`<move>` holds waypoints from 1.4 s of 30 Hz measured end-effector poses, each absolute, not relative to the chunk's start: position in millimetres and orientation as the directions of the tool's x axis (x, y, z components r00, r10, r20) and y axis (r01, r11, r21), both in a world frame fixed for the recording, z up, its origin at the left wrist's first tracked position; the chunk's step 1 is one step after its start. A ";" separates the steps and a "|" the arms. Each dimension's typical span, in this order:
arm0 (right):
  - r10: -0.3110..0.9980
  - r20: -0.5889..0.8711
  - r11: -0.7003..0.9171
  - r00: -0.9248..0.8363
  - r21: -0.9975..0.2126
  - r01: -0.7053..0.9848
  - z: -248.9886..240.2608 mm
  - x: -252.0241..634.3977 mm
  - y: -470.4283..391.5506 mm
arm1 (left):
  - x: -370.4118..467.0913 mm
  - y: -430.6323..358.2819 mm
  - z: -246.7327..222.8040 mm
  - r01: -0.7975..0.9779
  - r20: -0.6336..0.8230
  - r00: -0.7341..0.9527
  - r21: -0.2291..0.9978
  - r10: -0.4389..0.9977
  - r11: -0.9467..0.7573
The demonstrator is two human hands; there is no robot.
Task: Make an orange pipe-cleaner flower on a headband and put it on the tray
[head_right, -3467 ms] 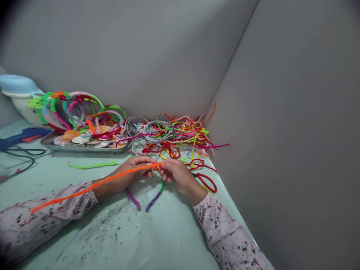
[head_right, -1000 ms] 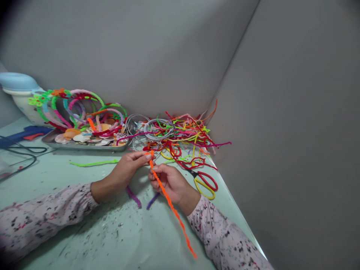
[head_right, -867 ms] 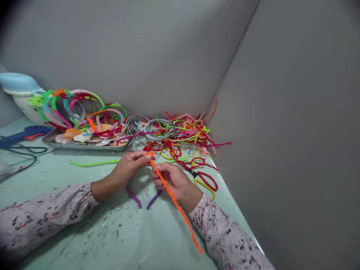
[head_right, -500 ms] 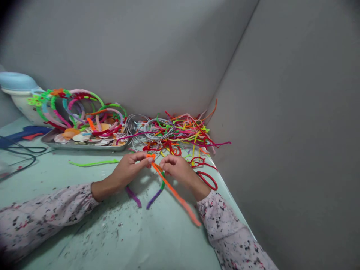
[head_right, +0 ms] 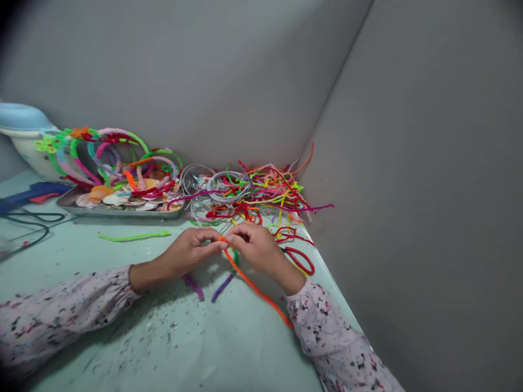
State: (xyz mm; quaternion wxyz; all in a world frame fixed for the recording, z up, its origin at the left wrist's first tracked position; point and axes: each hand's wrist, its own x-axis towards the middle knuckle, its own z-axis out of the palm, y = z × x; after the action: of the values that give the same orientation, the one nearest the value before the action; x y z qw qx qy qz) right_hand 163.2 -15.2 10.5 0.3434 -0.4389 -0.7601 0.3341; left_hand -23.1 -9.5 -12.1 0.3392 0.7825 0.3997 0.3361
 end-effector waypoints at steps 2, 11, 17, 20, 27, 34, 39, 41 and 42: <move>0.875 0.260 0.451 -0.409 -0.746 0.490 13.0 163.6 -16.6 | -23.6 -8.7 -12.3 0.411 0.239 0.477 0.790 0.846 -0.455; 0.791 0.356 0.612 -0.499 -0.493 0.618 7.4 162.3 -21.7 | -19.2 -11.9 -19.1 0.406 0.189 0.493 0.813 0.849 -0.417; 0.680 0.367 0.734 -0.635 -0.338 0.589 7.4 161.6 -26.4 | -19.5 -12.5 -23.5 0.371 0.098 0.537 0.864 0.838 -0.339; 0.706 0.384 0.707 -0.595 -0.411 0.575 3.6 161.1 -22.4 | -19.8 -10.5 -23.0 0.362 0.065 0.523 0.886 0.850 -0.290; 0.830 0.391 0.557 -0.398 -0.624 0.549 -0.5 162.7 -11.9 | -19.7 -6.1 -21.8 0.203 0.059 0.450 0.965 0.891 -0.167; 0.935 0.170 0.309 -0.313 -0.822 0.478 -2.9 159.2 -13.6 | -20.0 -7.7 -15.7 0.035 0.051 0.299 0.997 0.953 -0.064; 0.952 0.057 0.182 -0.302 -0.895 0.406 -2.2 150.5 -19.6 | -19.6 -7.4 -13.9 0.027 0.082 0.290 0.995 0.953 -0.094; 0.963 0.033 0.141 -0.269 -0.909 0.392 -1.5 148.4 -21.0 | -19.7 -7.4 -13.3 0.042 0.077 0.301 0.995 0.950 -0.094; 0.968 0.025 0.124 -0.251 -0.914 0.387 -1.3 147.7 -21.4 | -19.8 -7.4 -13.1 0.053 0.080 0.301 0.994 0.950 -0.100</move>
State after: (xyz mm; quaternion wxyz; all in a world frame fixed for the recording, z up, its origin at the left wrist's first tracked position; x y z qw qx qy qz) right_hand 147.7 -21.4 -1.3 0.3418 -0.5074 -0.6674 0.4247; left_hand -19.8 -7.4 -13.1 0.5291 0.6086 0.4122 0.4239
